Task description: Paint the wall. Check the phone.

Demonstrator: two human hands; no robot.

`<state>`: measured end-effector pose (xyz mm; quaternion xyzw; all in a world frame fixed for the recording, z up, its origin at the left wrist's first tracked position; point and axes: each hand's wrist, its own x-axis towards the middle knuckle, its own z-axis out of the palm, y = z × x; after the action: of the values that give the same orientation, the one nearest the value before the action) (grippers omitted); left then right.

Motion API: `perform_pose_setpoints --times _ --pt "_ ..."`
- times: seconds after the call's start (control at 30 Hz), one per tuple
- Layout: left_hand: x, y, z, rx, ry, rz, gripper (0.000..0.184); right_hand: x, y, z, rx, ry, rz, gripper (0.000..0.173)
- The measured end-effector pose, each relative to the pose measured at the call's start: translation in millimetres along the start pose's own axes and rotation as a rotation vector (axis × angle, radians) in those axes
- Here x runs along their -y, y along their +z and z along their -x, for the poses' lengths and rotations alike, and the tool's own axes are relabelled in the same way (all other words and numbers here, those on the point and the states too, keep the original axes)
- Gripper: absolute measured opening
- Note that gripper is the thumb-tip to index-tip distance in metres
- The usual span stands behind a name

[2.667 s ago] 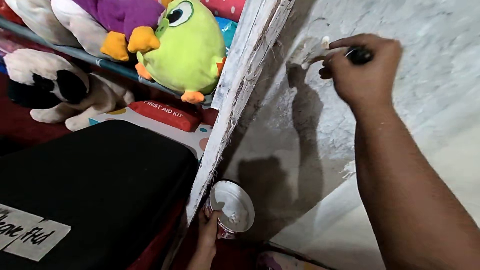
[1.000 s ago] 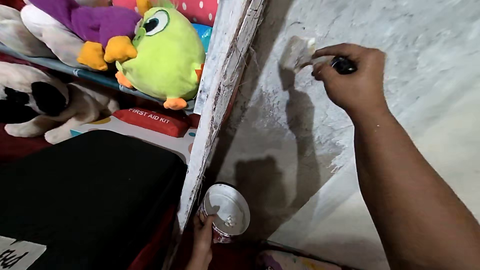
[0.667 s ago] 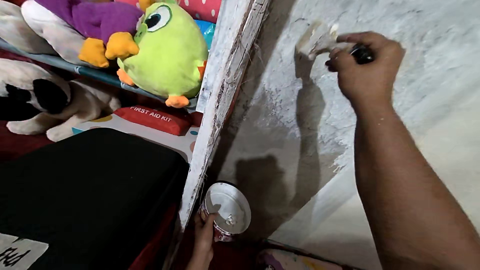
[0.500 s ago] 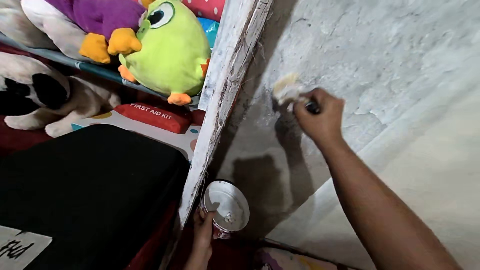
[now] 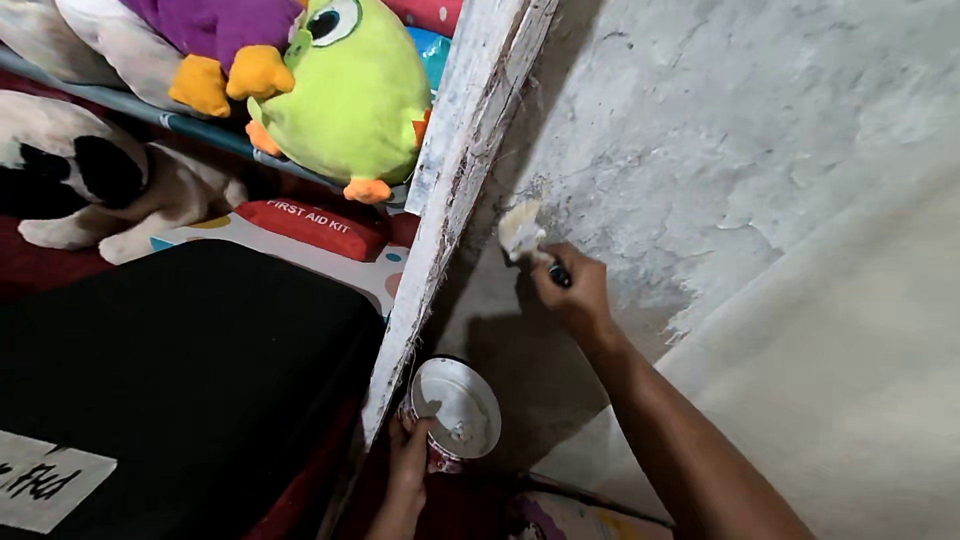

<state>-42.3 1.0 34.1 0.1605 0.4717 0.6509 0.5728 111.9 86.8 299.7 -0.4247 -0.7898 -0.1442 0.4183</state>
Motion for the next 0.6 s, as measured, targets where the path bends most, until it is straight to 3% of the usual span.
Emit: perform_pose_setpoints --times 0.13,0.23,0.47,0.6 --pt "0.0 -2.1 -0.7 0.013 0.014 0.001 0.066 19.8 -20.7 -1.1 0.129 0.098 -0.003 0.022" --pt "0.1 -0.8 0.5 0.01 0.025 0.01 0.065 22.3 -39.9 -33.7 0.166 0.018 0.025 0.025" --pt "0.1 1.2 -0.9 0.024 0.003 0.024 0.064 25.0 -70.5 -61.5 -0.135 -0.203 0.166 0.033" --pt "1.2 1.3 -1.6 0.025 -0.006 0.01 0.068 16.6 -28.5 -22.1 0.17 -0.143 0.136 0.03"
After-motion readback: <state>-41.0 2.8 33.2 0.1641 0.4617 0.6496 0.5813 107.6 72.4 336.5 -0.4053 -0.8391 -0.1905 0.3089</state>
